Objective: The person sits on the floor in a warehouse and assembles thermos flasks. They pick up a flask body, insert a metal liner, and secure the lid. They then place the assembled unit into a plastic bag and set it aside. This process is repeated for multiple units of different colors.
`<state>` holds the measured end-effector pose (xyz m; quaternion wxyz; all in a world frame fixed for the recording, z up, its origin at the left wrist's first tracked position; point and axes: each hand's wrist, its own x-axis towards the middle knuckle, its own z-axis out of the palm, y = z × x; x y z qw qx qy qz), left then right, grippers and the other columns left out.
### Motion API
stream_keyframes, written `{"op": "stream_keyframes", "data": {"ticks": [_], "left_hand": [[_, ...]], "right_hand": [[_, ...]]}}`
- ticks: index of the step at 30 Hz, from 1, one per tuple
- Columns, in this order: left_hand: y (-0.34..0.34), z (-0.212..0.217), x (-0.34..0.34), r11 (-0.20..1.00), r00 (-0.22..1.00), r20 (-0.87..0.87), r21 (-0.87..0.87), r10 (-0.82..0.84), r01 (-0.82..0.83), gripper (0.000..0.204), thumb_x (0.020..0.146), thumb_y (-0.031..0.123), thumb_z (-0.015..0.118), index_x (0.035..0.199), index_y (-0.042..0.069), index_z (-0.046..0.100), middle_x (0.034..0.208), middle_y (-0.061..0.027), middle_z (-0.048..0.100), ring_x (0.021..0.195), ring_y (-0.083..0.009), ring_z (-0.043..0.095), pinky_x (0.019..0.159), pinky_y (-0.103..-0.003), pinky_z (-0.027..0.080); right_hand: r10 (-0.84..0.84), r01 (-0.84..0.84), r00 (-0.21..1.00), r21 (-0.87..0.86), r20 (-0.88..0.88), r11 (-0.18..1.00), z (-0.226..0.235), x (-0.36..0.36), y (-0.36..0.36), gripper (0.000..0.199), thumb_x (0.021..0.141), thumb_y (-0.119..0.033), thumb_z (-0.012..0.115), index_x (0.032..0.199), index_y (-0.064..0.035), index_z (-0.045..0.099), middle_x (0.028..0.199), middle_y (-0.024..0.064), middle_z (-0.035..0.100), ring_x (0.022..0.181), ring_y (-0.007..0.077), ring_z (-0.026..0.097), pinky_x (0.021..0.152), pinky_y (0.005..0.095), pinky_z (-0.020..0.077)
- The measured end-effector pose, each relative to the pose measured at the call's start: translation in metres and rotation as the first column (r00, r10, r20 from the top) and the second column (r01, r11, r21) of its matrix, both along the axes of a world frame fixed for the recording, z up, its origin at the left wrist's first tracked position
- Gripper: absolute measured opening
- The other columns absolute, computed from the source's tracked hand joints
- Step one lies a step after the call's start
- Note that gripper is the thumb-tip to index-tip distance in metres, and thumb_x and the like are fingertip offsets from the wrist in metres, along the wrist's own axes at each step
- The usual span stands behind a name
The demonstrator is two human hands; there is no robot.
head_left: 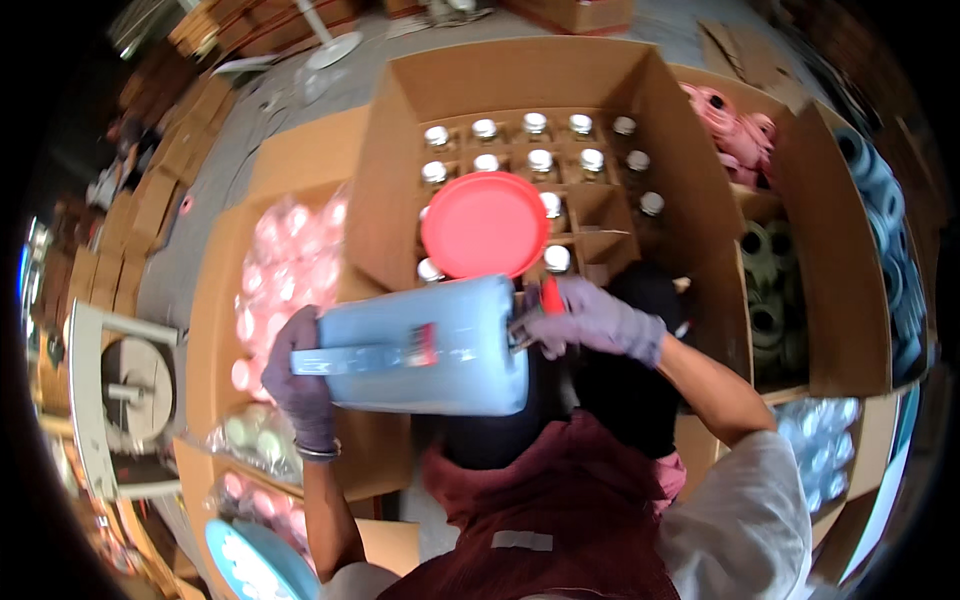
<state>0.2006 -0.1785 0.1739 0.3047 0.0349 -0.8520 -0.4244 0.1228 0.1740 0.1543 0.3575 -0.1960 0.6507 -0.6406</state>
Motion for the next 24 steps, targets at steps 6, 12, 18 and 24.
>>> {"op": "stream_keyframes", "data": {"ticks": [6,12,18,24], "left_hand": [[-0.027,-0.01,-0.022,0.946,0.951,-0.047,0.105,-0.304,0.308,0.024,0.093,0.017,0.056,0.091,-0.006,0.062,0.104,-0.0145,0.068,0.1,-0.0228,0.064,0.092,-0.037,0.051],[0.145,0.059,-0.044,0.427,0.485,0.017,-0.445,-0.874,0.787,0.022,0.093,0.023,0.058,0.085,0.002,0.059,0.089,-0.014,0.066,0.091,-0.0331,0.065,0.098,-0.058,0.045],[0.174,-0.035,0.019,0.476,0.503,-0.006,-0.331,-0.864,0.815,0.025,0.096,0.024,0.054,0.101,0.0,0.055,0.105,-0.0171,0.062,0.1,-0.0323,0.062,0.099,-0.054,0.044],[0.16,-0.058,0.03,0.613,0.628,-0.033,-0.263,-0.778,0.745,0.038,0.097,0.029,0.052,0.121,-0.001,0.047,0.123,-0.0173,0.054,0.113,-0.031,0.056,0.103,-0.047,0.043]], "right_hand": [[-0.145,0.462,0.735,0.333,-0.663,0.822,-0.105,-0.149,-0.047,0.035,0.078,-0.03,0.059,0.089,0.0025,0.063,0.09,0.0248,0.064,0.083,0.0382,0.062,0.075,0.0433,0.0511],[-0.257,0.702,0.533,0.251,-0.807,0.667,-0.102,-0.131,-0.005,0.038,0.083,-0.029,0.062,0.108,-0.0012,0.063,0.112,0.0244,0.057,0.104,0.0381,0.06,0.088,0.0429,0.0504],[-0.525,0.791,0.178,-0.196,-0.833,0.579,-0.01,0.101,0.154,0.022,0.084,-0.017,0.064,0.1,-0.003,0.062,0.102,0.0152,0.06,0.099,0.0335,0.06,0.087,0.04,0.0494],[-0.435,0.871,-0.091,0.141,-0.896,-0.471,-0.051,0.359,0.462,0.025,0.085,-0.017,0.06,0.103,0.0001,0.064,0.1,0.0229,0.066,0.094,0.0375,0.064,0.082,0.0395,0.0509]]}}
